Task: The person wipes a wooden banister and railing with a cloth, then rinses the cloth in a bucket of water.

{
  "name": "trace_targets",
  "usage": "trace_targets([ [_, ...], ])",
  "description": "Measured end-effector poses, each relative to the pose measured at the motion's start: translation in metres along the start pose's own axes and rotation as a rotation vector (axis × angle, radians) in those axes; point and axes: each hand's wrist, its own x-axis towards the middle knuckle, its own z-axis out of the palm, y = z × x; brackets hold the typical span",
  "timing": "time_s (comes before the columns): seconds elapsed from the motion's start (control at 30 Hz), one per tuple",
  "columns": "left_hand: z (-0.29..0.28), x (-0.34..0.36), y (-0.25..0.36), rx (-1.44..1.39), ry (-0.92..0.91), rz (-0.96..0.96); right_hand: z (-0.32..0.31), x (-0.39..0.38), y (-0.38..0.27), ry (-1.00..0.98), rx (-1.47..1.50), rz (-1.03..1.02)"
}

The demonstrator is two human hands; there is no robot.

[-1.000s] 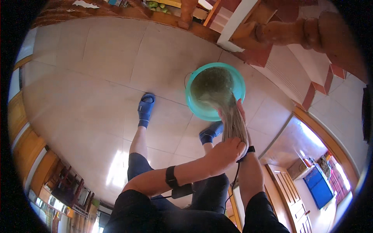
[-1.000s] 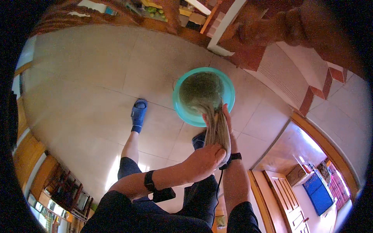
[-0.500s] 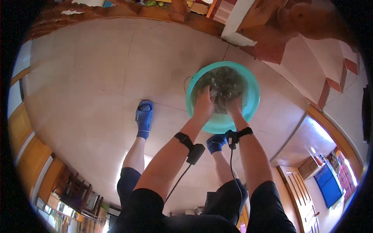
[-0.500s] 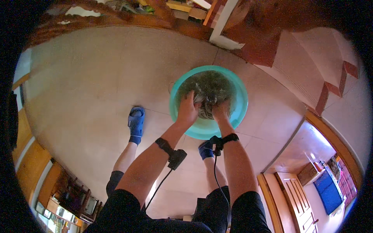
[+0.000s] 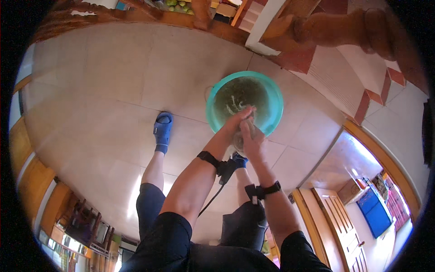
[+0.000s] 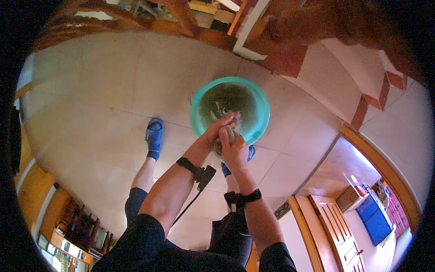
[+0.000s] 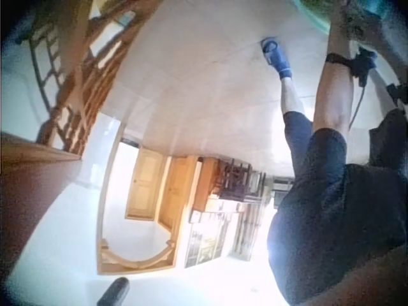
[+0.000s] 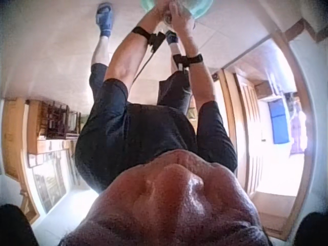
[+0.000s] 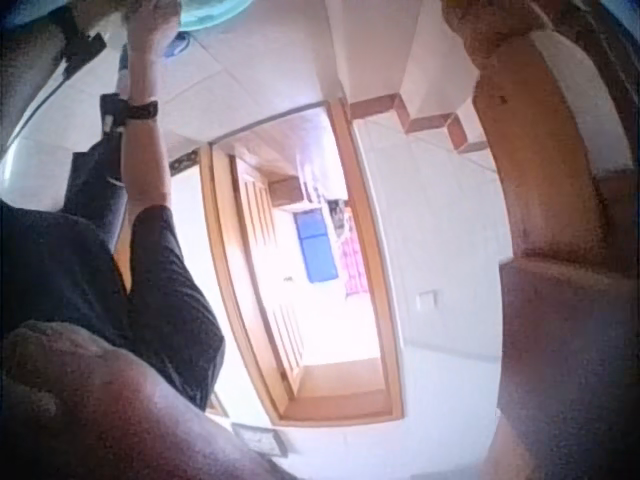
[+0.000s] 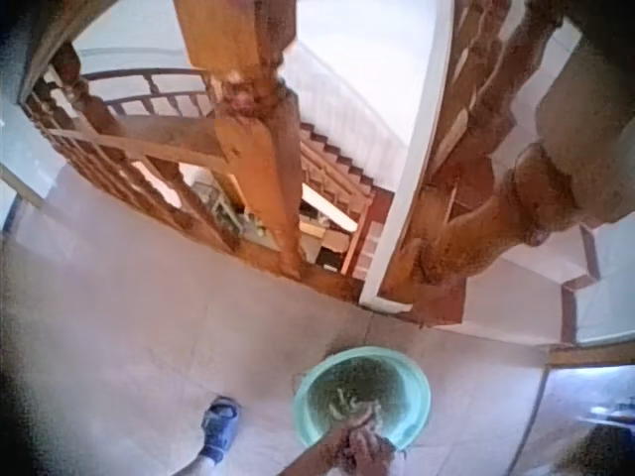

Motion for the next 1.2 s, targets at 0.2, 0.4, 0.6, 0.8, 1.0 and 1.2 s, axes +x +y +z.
trace_targets([
  [0.2,0.004,0.001,-0.005,0.539,0.133,0.399,0.0,0.036,0.002,-0.003,-0.403,-0.146],
  [0.4,-0.012,-0.02,0.009,0.476,0.576,0.64,-0.025,0.065,0.032,0.032,0.426,0.489],
  [0.6,-0.006,-0.04,-0.01,0.822,0.509,0.912,-0.015,0.037,0.033,-0.244,0.72,0.784],
  [0.8,0.026,-0.088,-0.064,1.215,0.223,1.088,-0.009,-0.01,0.021,-0.534,1.36,0.758],
  [1.0,0.065,-0.188,-0.054,1.154,-0.22,0.969,-0.035,-0.018,0.018,-0.554,1.435,0.626],
  [1.2,0.086,-0.218,-0.001,0.84,-0.16,0.687,-0.066,-0.028,0.049,-0.694,1.459,0.48],
])
